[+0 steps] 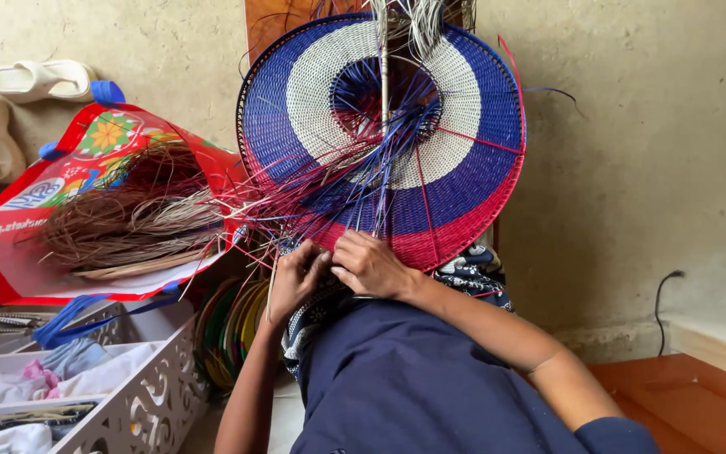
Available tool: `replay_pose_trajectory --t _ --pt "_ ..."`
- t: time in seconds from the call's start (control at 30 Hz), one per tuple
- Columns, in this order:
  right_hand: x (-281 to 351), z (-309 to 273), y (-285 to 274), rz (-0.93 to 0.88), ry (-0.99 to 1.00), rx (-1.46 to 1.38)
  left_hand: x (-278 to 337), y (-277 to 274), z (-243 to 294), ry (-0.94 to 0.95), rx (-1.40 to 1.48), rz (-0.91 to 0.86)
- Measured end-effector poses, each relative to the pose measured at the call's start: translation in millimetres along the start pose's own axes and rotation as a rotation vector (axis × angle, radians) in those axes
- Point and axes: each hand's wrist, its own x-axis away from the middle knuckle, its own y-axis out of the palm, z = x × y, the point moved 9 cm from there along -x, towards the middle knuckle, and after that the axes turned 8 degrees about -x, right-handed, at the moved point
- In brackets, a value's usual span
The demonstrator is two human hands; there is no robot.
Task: Weave colored strands into a circular pattern to create a basket or mat
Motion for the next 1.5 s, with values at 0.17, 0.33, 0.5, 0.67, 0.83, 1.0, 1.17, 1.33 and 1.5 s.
replay_pose_trajectory --t 0.17,0.33,0.5,0.67,0.83,1.0,1.17,1.33,1.5 --pt "-3 -3 -15 0.064 0.0 -0.088 -1 3 -13 -0.03 -0.006 0.013" --pt "2 -8 -16 0.042 -0.088 -0.193 1 4 -21 -0.088 -0.042 0.036" --pt "14 -17 -20 0.003 -0.12 -0.369 -2 -1 -10 -0.18 0.057 0.041" --pt "19 16 -13 0.141 0.164 -0.399 -3 5 -20 -0.154 0.021 0.114" --pt "11 32 -1 0.12 0.331 -0.366 1 -10 24 -0.023 -0.165 0.265" --pt "-3 18 -13 0.189 0.333 -0.333 11 -13 22 0.021 -0.066 0.405" --pt "-9 18 -21 0.245 0.338 -0.452 41 -2 -11 -0.213 0.001 0.433" --pt "-14 12 -35 0.294 0.334 -0.52 38 14 -27 -0.32 0.03 0.353" --pt "-16 14 -43 0.328 0.297 -0.529 26 40 -37 -0.454 0.511 0.357"
